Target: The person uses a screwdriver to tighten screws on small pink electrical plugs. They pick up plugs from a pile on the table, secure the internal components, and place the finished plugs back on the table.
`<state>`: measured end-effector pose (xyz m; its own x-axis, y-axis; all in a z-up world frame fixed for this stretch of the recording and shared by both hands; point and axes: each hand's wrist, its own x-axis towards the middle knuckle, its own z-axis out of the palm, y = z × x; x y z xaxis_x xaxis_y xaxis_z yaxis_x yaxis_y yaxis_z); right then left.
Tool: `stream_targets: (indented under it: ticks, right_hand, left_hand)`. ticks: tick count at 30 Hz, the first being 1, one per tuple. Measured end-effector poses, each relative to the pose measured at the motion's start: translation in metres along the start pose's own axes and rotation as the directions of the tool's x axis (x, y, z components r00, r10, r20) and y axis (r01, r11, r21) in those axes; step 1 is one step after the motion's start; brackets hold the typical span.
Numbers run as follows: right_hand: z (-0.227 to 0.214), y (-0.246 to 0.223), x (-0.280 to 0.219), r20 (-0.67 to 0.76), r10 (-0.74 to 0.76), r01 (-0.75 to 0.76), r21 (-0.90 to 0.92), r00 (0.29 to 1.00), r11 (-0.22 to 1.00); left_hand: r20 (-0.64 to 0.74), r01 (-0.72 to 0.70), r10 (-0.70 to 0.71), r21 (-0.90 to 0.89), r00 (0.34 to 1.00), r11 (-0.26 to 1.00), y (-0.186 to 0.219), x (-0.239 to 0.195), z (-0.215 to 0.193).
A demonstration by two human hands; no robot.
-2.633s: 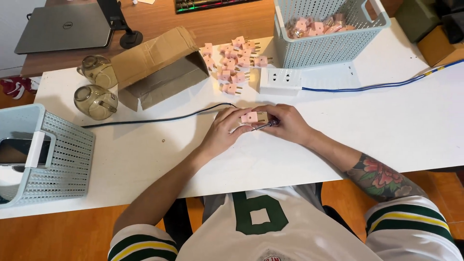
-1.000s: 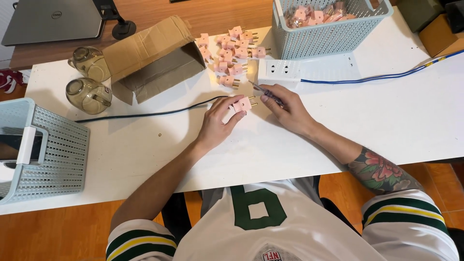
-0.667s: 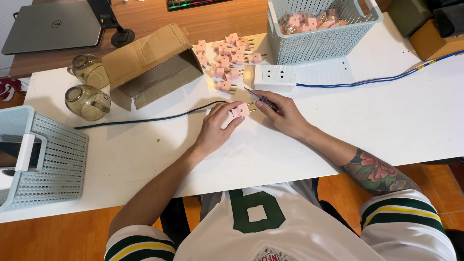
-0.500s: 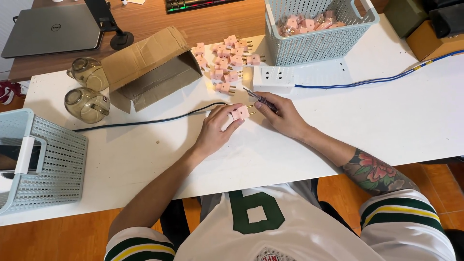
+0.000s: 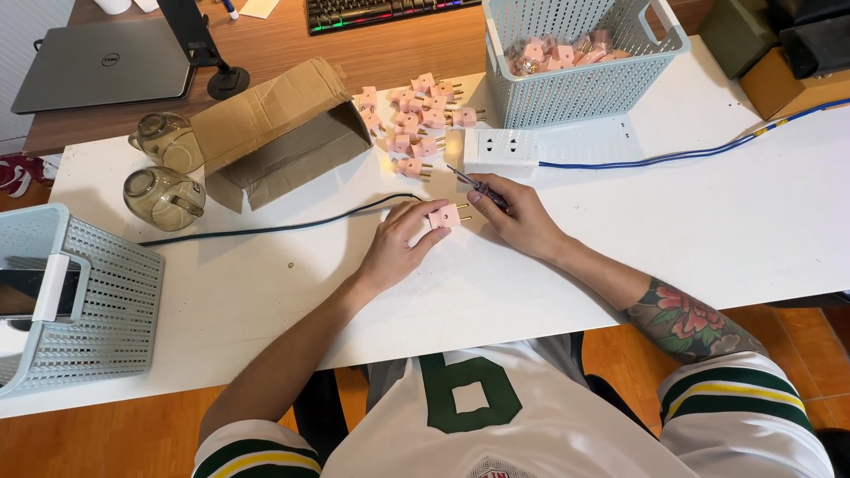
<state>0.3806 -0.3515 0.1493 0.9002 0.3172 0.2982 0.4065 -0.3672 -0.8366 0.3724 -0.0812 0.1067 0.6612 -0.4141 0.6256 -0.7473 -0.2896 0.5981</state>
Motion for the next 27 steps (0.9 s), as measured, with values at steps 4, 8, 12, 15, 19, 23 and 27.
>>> stream_targets:
  ticks: [4,8,12,15,19,23,27]
  right_hand:
    - [0.000,0.002,-0.001,0.006,0.012,-0.012,0.008,1.000,1.000]
    - [-0.001,0.000,0.000,0.007,0.004,-0.004,0.005,1.000,1.000]
    - [-0.001,0.002,0.000,0.006,0.006,-0.006,0.004,1.000,1.000]
    - [-0.001,0.000,0.000,0.004,0.024,-0.024,-0.004,1.000,1.000]
    - [0.001,-0.002,-0.002,-0.019,0.035,-0.035,0.005,0.999,0.999]
    - [0.002,0.020,-0.005,-0.077,0.076,-0.073,0.049,0.994,0.996]
    - [-0.011,0.014,0.001,-0.146,0.007,0.000,0.049,0.989,0.999]
  left_hand:
    - [0.009,0.005,-0.005,-0.012,1.000,1.000,0.001,-0.001,0.000]
    - [0.019,0.008,-0.008,-0.012,1.000,1.000,-0.001,-0.002,0.000]
    - [0.016,-0.001,0.001,-0.008,1.000,1.000,-0.001,-0.001,0.000]
    - [0.021,-0.002,0.002,0.007,1.000,1.000,-0.003,-0.001,0.001]
    - [0.010,-0.007,0.007,0.010,1.000,1.000,0.000,0.000,-0.001]
    - [-0.053,-0.010,0.014,0.079,0.998,0.997,-0.011,-0.003,0.006]
    - [-0.054,0.021,-0.019,0.045,0.998,0.999,-0.008,0.000,-0.003]
